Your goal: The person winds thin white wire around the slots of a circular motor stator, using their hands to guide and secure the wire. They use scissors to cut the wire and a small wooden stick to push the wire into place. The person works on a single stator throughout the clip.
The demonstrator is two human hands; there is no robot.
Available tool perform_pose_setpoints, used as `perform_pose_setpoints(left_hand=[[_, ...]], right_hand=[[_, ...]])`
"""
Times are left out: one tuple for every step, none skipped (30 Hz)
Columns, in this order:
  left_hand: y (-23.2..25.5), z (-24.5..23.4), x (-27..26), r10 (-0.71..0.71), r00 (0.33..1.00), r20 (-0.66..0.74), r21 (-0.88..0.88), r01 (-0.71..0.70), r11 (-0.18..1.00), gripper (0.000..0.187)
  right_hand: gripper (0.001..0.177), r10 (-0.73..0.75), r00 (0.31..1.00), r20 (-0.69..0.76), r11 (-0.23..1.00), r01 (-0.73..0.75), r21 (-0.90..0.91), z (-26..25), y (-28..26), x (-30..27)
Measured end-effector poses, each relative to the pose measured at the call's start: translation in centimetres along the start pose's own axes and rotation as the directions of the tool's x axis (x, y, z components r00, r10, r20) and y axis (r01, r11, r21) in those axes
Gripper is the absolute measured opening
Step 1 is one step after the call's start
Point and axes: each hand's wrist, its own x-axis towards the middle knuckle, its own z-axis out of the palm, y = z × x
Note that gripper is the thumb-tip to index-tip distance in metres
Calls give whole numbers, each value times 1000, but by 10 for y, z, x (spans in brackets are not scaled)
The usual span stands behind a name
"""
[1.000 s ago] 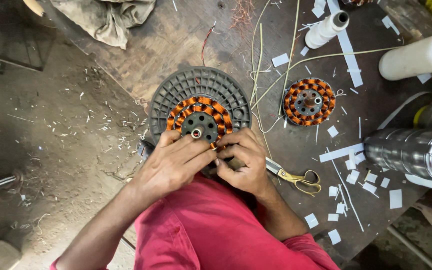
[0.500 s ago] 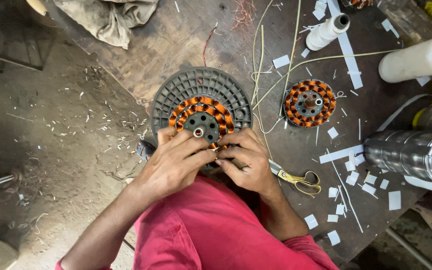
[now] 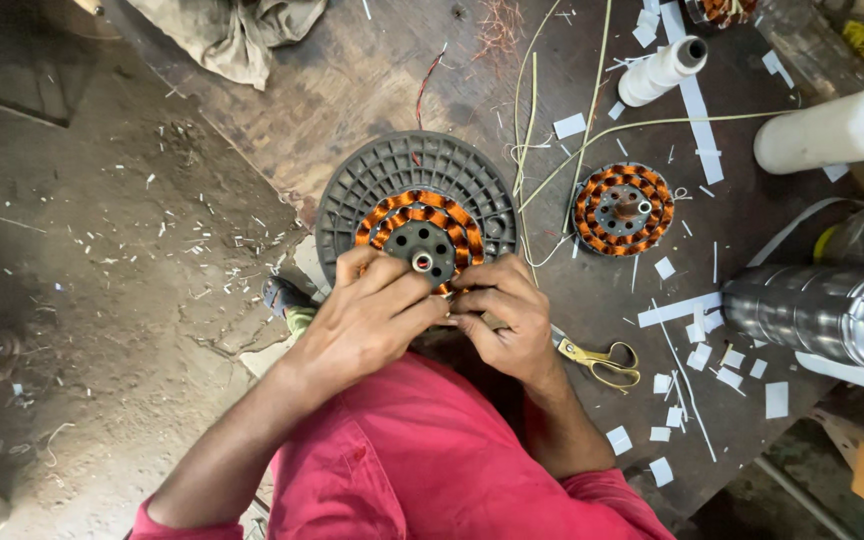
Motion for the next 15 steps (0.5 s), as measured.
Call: perform_pose_setpoints(left_hand=[[0, 2, 0, 1, 1000, 3, 8, -1, 1000, 24], [0, 3, 0, 5, 1000, 7, 12, -5, 1000, 23], [-1, 3, 1, 16, 1000, -14, 21, -16, 1000, 25], [-2, 4, 0, 26, 999, -29, 27, -25, 999, 26], [-3, 4, -1, 36, 998, -45, 32, -35, 999, 28], [-4, 4, -4, 24, 996, -91, -33, -27, 999, 40], [-6, 3, -9, 8, 991, -136, -98, -22, 995, 51], [-9, 0, -13, -9, 983, -183, -160, -20, 987, 63], [-13, -2, -17, -53, 978, -203, -172, 18, 985, 77], [-17, -3, -19, -94, 969, -228, -180, 53, 982, 91], [-20, -4, -20, -134, 959, -251, -188, 87, 978, 105], [-23, -4, -21, -179, 962, -207, -168, 145, 975, 112], [-25, -5, -23, -225, 961, -163, -145, 202, 969, 118], [-27, -5, -25, -274, 954, -123, -119, 260, 958, 125], [-27, -2, -25, -302, 944, -137, -135, 284, 949, 123]], right_hand=[[17, 6, 1000, 2, 1000, -6, 1, 0, 1, 2], [17, 15, 1000, 1, 1000, -15, 0, -2, 0, 3], [19, 10, 1000, 7, 1000, -10, -1, -3, 0, 4], [21, 11, 1000, 12, 1000, -11, -2, -4, -1, 5], [23, 12, 1000, 17, 1000, -12, -2, -5, -1, 6], [29, -4, 1000, 15, 1000, 3, 14, -6, -2, 4], [35, -19, 1000, 12, 999, 19, 30, -6, -2, 3], [41, -39, 999, 9, 998, 39, 45, -5, -2, 2], [42, 11, 1000, -24, 997, -9, 72, -2, -4, 0], [42, 55, 997, -58, 994, -49, 99, 4, -4, 0], [43, 99, 991, -91, 988, -87, 127, 8, -6, -1], [39, 125, 986, -114, 980, -105, 170, 12, -7, 0], [36, 152, 979, -136, 970, -121, 213, 17, -9, 0], [33, 178, 972, -154, 957, -134, 257, 19, -11, 0], [29, 167, 973, -162, 975, -138, 175, 20, -12, 1]])
